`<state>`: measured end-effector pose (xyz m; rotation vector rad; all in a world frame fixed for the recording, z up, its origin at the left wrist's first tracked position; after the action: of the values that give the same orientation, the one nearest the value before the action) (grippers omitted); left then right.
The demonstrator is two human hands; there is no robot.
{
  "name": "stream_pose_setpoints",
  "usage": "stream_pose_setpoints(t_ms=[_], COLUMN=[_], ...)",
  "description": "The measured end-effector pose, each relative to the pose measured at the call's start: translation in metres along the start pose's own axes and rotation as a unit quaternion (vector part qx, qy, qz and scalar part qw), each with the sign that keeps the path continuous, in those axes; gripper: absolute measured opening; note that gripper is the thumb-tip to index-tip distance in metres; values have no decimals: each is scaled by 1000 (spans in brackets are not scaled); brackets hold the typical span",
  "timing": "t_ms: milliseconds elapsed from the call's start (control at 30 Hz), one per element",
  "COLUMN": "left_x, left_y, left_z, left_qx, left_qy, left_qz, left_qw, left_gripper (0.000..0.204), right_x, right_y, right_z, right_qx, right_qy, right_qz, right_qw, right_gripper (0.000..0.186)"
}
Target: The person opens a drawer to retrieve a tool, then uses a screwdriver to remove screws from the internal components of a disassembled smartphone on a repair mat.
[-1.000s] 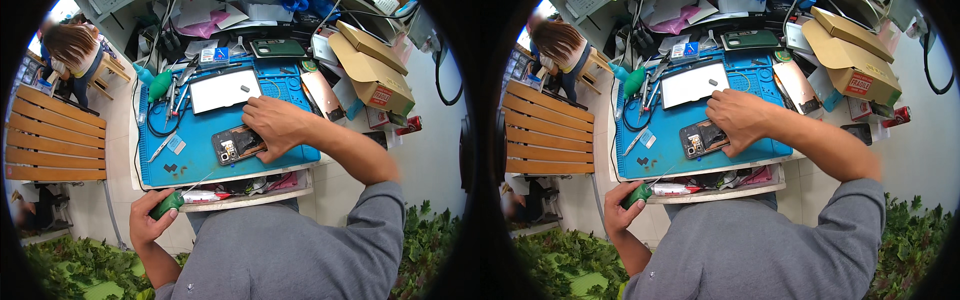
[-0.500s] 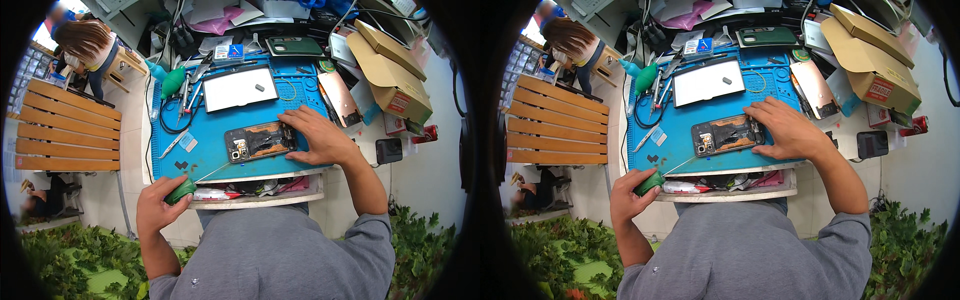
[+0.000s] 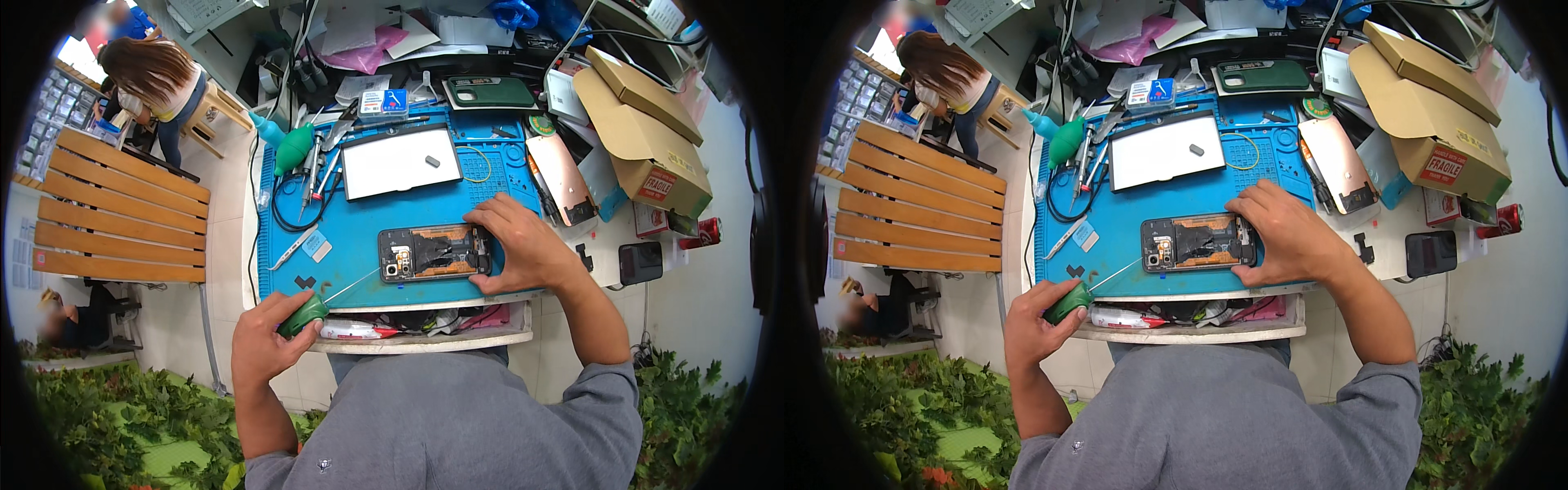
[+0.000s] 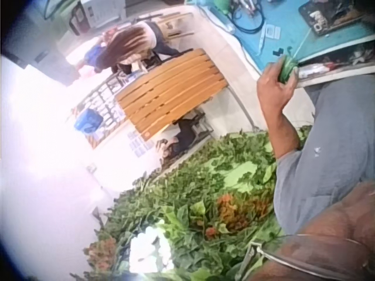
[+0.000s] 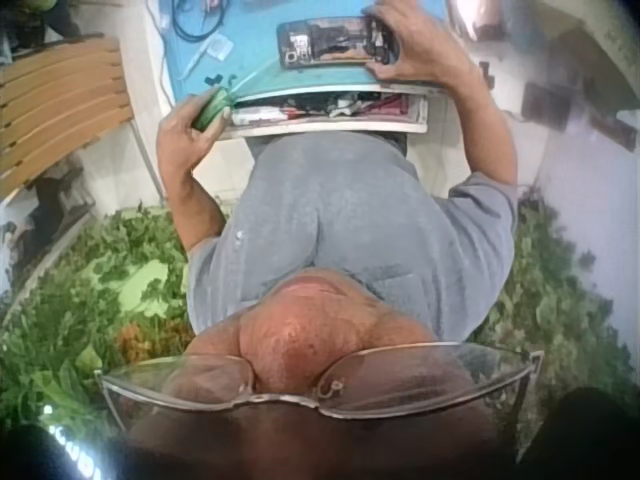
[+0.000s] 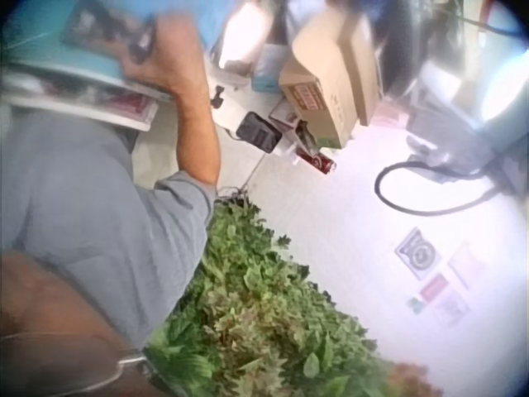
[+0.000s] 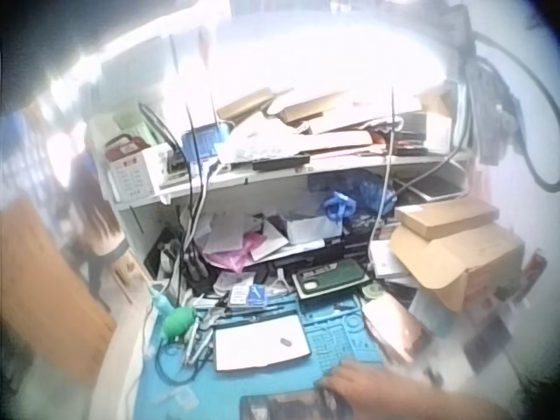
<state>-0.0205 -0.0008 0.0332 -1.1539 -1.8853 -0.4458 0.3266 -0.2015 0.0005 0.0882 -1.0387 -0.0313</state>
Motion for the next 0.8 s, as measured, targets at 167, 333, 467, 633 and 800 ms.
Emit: stream_pose_setpoints(t_ms=[167, 333, 467, 633, 800], left_x=[-3, -6, -5, -10, -11], left_y=[4, 9, 8, 9, 11], left_z=[4, 3, -1, 2, 1], left_qx=[11, 39, 27, 32, 21], left_qy=[6, -5, -17, -29, -24], left_qz=[-23, -14, -23, -22, -28], left_qw=[1000, 999, 999, 999, 999], left_gripper=[47, 47, 47, 47, 47], right_x=[-3, -4, -5, -3, -4], right_y=[-2, -5, -6, -6, -7], right_z=[6, 8, 7, 8, 7], right_qx=[0, -1, -5, -10, -15], right_qy=[15, 1, 3, 18, 21], right_qz=[2, -17, -16, -14, -14], right_qw=[1000, 1000, 1000, 1000, 1000], right_gripper=[80, 79, 78, 77, 77])
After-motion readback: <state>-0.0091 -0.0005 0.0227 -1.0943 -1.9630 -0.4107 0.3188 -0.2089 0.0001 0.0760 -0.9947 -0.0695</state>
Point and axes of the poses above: each hand's wrist, its own y-axis towards the middle knuckle, its own x-axis out of the back of the hand, z = x × y, the point moved 6 cm from there along y, towards the middle knuckle, and after that the axes turned 9 degrees about z, right-handed, at the moved point
